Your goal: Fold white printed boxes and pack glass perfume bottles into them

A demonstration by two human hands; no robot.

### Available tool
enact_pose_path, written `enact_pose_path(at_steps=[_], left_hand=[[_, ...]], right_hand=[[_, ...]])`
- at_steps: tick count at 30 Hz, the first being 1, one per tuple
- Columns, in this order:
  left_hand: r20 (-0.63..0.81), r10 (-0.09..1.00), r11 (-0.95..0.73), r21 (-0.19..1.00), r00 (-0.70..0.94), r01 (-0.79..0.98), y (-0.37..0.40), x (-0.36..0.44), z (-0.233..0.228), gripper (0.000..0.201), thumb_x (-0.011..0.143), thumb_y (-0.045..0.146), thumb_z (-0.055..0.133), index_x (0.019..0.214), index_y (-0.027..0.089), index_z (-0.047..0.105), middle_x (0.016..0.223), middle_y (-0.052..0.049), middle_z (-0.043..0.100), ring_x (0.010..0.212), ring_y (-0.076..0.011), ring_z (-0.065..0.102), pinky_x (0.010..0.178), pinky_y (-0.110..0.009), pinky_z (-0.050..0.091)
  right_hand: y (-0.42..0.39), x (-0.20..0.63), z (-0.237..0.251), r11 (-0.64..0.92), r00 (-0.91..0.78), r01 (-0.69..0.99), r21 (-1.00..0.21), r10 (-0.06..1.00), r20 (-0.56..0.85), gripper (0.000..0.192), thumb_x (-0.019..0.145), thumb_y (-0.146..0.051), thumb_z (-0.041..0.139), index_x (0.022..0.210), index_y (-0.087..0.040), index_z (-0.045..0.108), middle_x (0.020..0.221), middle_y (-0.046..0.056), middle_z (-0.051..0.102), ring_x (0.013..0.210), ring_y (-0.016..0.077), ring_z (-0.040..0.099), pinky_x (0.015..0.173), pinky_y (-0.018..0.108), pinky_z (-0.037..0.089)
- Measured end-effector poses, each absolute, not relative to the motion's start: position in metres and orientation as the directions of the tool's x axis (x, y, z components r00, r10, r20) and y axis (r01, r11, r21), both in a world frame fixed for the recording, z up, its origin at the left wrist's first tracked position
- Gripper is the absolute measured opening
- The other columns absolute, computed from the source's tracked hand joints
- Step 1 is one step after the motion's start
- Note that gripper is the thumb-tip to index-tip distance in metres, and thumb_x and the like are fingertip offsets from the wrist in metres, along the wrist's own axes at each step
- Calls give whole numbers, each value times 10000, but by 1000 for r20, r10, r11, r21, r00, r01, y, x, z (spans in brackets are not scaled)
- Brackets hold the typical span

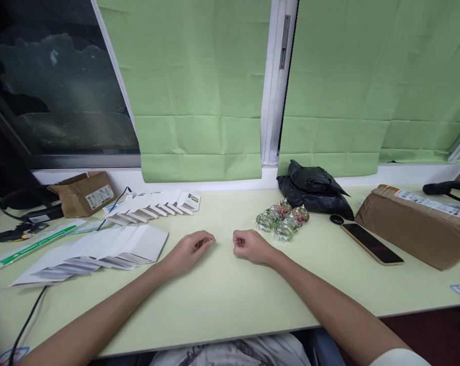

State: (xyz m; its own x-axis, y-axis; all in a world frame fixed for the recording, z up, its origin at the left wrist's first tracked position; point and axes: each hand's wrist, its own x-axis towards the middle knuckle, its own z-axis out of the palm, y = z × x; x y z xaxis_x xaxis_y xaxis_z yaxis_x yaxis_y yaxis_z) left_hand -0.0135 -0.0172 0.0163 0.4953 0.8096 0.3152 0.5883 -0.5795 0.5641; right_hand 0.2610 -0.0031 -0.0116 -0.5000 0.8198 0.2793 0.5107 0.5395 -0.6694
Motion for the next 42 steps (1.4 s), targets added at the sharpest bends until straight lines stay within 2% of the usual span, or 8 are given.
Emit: enact_pose_path(at_steps=[6,14,20,25,31,35,42], left_hand=[[298,813,-574,550,500,606,-19,-13,18,326,1045,459,443,1058,246,689,856,-13,687,741,-182,583,665,-293,427],[295,829,-555,527,475,644,-11,-17,11,276,1029,424,476,1085,255,687,935,-31,694,842,-208,625,714,-311,434],[318,832,-555,491,455,671,-8,-20,9,228,1028,371,470,1067,254,662,919,-22,679,856,-207,622,742,-317,436],[326,843,-538,477,429,695,-5,-21,7,208,1022,353,467,1072,247,639,904,-19,666,838,-204,616,745,-323,435],[332,847,-531,472,416,703,-2,-23,5,224,1021,381,469,1088,249,638,894,-16,666,808,-199,616,734,-320,437],[328,847,-530,465,418,709,-1,-23,5,212,1025,388,470,1085,264,631,887,-3,667,820,-196,624,733,-309,435],[323,844,-534,452,427,714,-2,-23,5,229,1030,411,464,1101,266,626,890,-7,665,822,-201,623,732,-308,438]], right_hand=[[-4,261,-10,543,-491,506,-670,820,293,73,769,-133,551,778,-205,541,667,-69,487,623,102,424,579,224,317],[-5,261,-8,530,-462,512,-676,833,304,83,889,-173,511,904,-208,584,698,-61,524,620,110,443,589,235,324],[-2,263,-11,521,-452,518,-679,840,300,115,917,-171,488,937,-212,593,729,-51,568,621,114,457,603,241,334],[-4,264,-9,506,-458,509,-696,844,279,147,964,-198,461,962,-211,607,757,-35,627,656,123,523,637,244,373],[-6,262,-5,502,-472,512,-697,842,259,201,988,-198,426,920,-203,616,729,-35,620,657,123,527,645,246,374],[-7,262,-3,558,-484,511,-653,815,318,197,993,-223,443,858,-205,587,724,-41,580,658,120,490,644,248,359],[-6,262,-4,533,-449,515,-671,835,319,151,995,-230,461,1007,-211,610,788,-31,639,647,120,506,633,246,357]])
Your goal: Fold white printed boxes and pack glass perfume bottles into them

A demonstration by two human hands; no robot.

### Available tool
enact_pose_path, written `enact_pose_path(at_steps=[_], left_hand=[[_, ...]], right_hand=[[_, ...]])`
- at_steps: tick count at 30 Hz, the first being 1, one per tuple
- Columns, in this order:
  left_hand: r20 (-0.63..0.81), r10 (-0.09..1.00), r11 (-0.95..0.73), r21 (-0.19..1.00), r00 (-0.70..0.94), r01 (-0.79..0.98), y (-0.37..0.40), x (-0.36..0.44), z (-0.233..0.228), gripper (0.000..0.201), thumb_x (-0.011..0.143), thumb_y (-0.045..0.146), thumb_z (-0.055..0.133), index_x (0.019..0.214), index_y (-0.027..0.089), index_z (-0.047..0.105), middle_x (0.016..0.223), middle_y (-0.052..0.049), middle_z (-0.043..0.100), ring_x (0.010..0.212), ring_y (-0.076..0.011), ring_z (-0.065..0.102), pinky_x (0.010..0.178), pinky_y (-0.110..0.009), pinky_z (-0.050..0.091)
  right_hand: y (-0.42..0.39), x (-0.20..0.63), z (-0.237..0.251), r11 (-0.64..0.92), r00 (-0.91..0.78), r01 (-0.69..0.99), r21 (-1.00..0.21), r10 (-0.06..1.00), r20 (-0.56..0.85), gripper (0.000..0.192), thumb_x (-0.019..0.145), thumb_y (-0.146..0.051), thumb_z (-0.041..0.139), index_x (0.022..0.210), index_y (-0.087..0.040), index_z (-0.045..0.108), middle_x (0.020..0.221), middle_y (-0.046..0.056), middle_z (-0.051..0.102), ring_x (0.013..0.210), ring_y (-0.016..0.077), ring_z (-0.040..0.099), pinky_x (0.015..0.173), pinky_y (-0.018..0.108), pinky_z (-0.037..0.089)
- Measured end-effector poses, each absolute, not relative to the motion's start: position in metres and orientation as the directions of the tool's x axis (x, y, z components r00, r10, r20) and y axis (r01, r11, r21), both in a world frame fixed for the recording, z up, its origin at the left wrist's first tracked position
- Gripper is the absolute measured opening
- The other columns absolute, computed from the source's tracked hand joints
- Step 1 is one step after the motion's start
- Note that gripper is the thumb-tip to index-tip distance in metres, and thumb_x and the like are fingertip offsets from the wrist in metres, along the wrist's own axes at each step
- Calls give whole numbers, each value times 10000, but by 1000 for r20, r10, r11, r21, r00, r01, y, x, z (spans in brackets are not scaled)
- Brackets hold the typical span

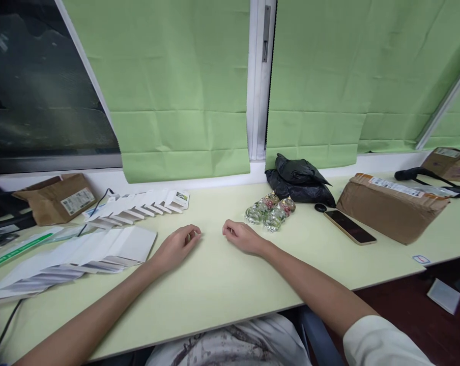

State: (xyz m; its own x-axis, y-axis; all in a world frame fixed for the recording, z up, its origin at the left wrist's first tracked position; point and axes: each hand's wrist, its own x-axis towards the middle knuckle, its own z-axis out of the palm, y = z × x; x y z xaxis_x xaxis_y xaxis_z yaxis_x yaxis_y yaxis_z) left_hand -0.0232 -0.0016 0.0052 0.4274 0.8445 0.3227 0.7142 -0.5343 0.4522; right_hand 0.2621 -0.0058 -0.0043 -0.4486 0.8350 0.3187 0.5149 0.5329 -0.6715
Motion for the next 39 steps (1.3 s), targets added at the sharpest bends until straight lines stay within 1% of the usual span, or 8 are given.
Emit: enact_pose_path(at_steps=[2,7,13,17,26,33,39], left_hand=[[318,846,-532,450,428,717,-1,-23,5,235,1032,416,459,1113,267,621,895,-8,662,825,-201,623,738,-311,440],[318,846,-532,447,428,719,-1,-23,5,245,1028,419,459,1124,263,623,900,-13,664,834,-206,624,740,-317,441],[325,843,-537,455,429,711,0,-23,5,265,1016,422,463,1111,250,641,890,-21,671,824,-208,625,724,-318,442],[326,843,-536,462,428,706,0,-23,6,270,1019,419,457,1118,247,639,890,-24,671,823,-209,624,734,-324,446],[325,845,-534,465,425,706,-1,-23,6,279,1022,437,459,1110,248,644,882,-21,673,815,-207,628,707,-310,441],[321,846,-533,459,426,711,-1,-23,7,269,1025,437,460,1118,255,634,883,-18,672,833,-212,633,711,-307,440],[327,843,-538,461,428,706,0,-23,5,259,1016,430,474,1116,259,641,881,-13,671,826,-207,633,720,-306,444]], right_hand=[[-6,263,-4,522,-448,512,-682,840,306,150,993,-235,469,1022,-212,615,786,-32,640,633,119,494,618,244,346],[-7,263,-5,525,-427,521,-673,843,327,100,966,-243,521,1028,-220,596,716,-61,542,612,117,446,595,242,313],[-8,262,-6,541,-457,521,-661,830,319,119,990,-236,470,959,-219,584,784,-38,604,691,129,509,670,251,363],[-8,262,-5,541,-456,519,-662,830,321,144,1000,-250,459,934,-219,584,803,-28,619,722,140,530,680,257,369],[-10,262,-3,547,-464,518,-657,825,322,130,990,-249,453,932,-221,566,808,-29,614,718,141,513,681,260,365],[-12,263,0,558,-459,545,-626,823,335,67,966,-220,462,951,-227,527,762,-47,548,676,134,462,643,256,324],[-12,263,-2,578,-492,538,-613,806,328,83,976,-208,452,943,-229,526,792,-39,575,695,135,477,665,256,339]])
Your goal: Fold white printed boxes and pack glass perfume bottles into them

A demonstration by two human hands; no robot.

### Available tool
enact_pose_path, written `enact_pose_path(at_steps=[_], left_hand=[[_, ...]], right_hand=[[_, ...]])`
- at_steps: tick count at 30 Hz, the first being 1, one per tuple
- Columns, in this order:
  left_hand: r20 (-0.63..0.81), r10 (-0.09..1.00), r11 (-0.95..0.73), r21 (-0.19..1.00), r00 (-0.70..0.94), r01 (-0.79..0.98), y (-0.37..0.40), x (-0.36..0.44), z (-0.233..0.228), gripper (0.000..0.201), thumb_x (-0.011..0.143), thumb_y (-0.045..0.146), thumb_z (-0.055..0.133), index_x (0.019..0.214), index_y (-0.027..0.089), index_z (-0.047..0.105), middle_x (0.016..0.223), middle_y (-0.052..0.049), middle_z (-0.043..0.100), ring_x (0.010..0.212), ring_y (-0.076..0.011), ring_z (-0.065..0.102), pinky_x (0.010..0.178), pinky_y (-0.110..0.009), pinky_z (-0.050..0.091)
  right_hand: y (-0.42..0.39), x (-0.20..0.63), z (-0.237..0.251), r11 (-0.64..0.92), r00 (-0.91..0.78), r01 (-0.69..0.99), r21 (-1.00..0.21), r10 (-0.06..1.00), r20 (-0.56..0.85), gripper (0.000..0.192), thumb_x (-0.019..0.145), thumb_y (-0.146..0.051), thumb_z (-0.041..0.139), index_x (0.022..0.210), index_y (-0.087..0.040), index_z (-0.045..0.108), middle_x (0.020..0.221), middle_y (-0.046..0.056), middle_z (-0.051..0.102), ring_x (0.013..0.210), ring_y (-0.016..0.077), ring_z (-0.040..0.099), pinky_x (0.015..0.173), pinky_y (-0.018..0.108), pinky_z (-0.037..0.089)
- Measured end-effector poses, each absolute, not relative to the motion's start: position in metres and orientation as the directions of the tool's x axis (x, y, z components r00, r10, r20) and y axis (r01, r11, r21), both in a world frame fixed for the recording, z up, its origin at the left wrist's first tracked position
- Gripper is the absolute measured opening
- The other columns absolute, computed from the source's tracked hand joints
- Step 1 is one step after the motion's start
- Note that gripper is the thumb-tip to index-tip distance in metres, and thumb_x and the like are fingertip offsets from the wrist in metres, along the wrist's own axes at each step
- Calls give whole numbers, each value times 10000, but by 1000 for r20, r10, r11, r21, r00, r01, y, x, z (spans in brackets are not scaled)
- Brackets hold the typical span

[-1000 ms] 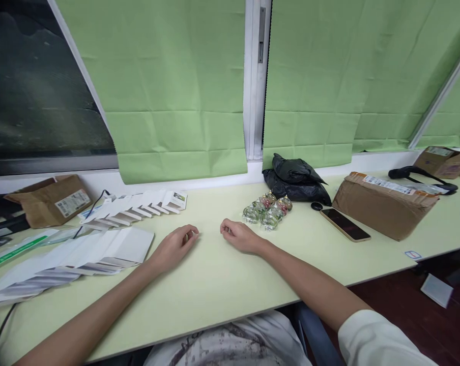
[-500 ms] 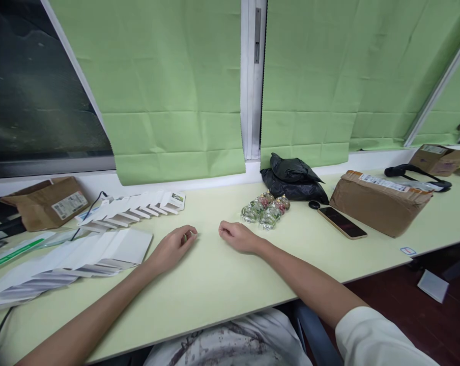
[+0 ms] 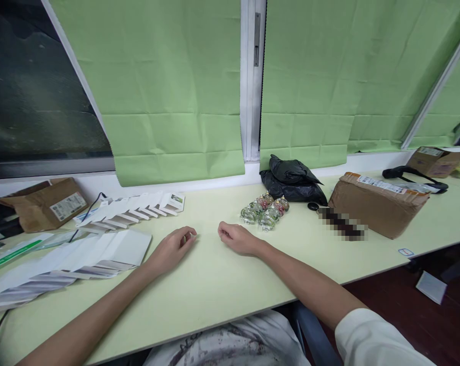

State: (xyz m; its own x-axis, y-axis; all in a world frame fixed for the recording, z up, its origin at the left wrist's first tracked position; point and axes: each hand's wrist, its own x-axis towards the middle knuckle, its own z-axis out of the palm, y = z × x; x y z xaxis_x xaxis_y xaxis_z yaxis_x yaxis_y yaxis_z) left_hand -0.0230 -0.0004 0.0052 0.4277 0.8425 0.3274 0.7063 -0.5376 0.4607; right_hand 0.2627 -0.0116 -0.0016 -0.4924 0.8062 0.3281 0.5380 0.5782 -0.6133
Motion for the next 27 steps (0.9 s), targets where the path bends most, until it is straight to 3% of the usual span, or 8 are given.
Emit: enact_pose_path(at_steps=[20,27], left_hand=[[320,838,-545,456,443,704,-2,-23,8,275,1017,436,460,1117,253,639,895,-22,675,823,-211,632,726,-316,450],[318,836,-549,451,448,704,0,-23,6,284,1022,448,451,1119,258,638,892,-21,672,816,-211,631,714,-313,450]], right_hand=[[-10,262,-3,536,-464,538,-650,832,302,168,953,-210,448,809,-214,535,712,-45,551,670,130,471,647,249,339],[-10,262,-4,545,-452,532,-648,830,327,82,938,-227,499,892,-219,566,735,-48,563,665,124,474,644,244,344]])
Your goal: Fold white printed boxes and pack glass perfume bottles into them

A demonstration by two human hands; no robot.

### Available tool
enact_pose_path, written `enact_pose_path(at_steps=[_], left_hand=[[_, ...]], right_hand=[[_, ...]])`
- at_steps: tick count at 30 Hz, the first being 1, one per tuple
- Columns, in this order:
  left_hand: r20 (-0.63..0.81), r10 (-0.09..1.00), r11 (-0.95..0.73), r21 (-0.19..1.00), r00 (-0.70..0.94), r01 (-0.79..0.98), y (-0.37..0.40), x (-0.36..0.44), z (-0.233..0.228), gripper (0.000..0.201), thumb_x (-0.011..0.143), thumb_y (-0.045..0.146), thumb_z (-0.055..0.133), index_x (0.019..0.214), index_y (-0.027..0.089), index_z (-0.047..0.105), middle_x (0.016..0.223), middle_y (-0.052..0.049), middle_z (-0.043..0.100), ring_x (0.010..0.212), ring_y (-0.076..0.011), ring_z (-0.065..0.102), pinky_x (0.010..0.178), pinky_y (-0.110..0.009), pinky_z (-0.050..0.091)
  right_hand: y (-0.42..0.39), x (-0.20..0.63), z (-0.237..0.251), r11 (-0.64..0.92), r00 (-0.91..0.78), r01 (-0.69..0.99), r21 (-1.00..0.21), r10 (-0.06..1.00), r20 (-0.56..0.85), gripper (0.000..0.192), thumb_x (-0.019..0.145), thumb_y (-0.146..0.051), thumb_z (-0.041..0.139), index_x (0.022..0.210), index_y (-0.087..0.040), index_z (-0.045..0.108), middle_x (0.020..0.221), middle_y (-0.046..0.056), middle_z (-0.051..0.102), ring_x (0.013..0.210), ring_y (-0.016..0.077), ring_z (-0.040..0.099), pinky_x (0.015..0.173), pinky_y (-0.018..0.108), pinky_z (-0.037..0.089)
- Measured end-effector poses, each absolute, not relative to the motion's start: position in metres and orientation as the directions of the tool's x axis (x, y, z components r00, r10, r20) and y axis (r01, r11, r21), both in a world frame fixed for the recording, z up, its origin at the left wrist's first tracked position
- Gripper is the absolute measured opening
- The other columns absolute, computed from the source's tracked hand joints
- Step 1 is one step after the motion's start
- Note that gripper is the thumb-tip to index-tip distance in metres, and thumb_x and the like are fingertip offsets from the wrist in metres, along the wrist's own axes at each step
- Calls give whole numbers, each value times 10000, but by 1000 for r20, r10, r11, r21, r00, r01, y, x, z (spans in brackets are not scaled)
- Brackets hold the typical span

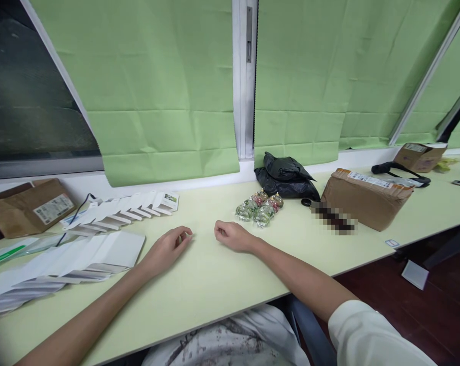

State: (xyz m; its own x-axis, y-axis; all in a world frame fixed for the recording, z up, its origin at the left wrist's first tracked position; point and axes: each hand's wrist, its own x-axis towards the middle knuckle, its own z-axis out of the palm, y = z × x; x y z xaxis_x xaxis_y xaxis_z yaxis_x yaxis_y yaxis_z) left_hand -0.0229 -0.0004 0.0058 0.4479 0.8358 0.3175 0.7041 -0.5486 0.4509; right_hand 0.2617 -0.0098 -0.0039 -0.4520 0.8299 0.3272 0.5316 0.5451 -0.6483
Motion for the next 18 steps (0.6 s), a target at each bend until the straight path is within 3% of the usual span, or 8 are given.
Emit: enact_pose_path(at_steps=[8,18], left_hand=[[304,835,-550,442,458,709,-1,-22,7,275,1028,441,449,1134,259,626,898,-21,671,843,-216,636,724,-313,451],[310,831,-556,457,462,694,-1,-22,6,284,1020,443,460,1134,248,632,890,-25,668,832,-214,630,728,-320,457]], right_hand=[[-10,262,-4,518,-413,538,-666,850,327,126,907,-186,531,1013,-228,584,718,-63,528,622,116,452,603,235,319],[-10,262,-5,515,-461,519,-682,841,284,136,971,-282,526,950,-206,637,756,-40,600,663,116,500,615,230,352]])
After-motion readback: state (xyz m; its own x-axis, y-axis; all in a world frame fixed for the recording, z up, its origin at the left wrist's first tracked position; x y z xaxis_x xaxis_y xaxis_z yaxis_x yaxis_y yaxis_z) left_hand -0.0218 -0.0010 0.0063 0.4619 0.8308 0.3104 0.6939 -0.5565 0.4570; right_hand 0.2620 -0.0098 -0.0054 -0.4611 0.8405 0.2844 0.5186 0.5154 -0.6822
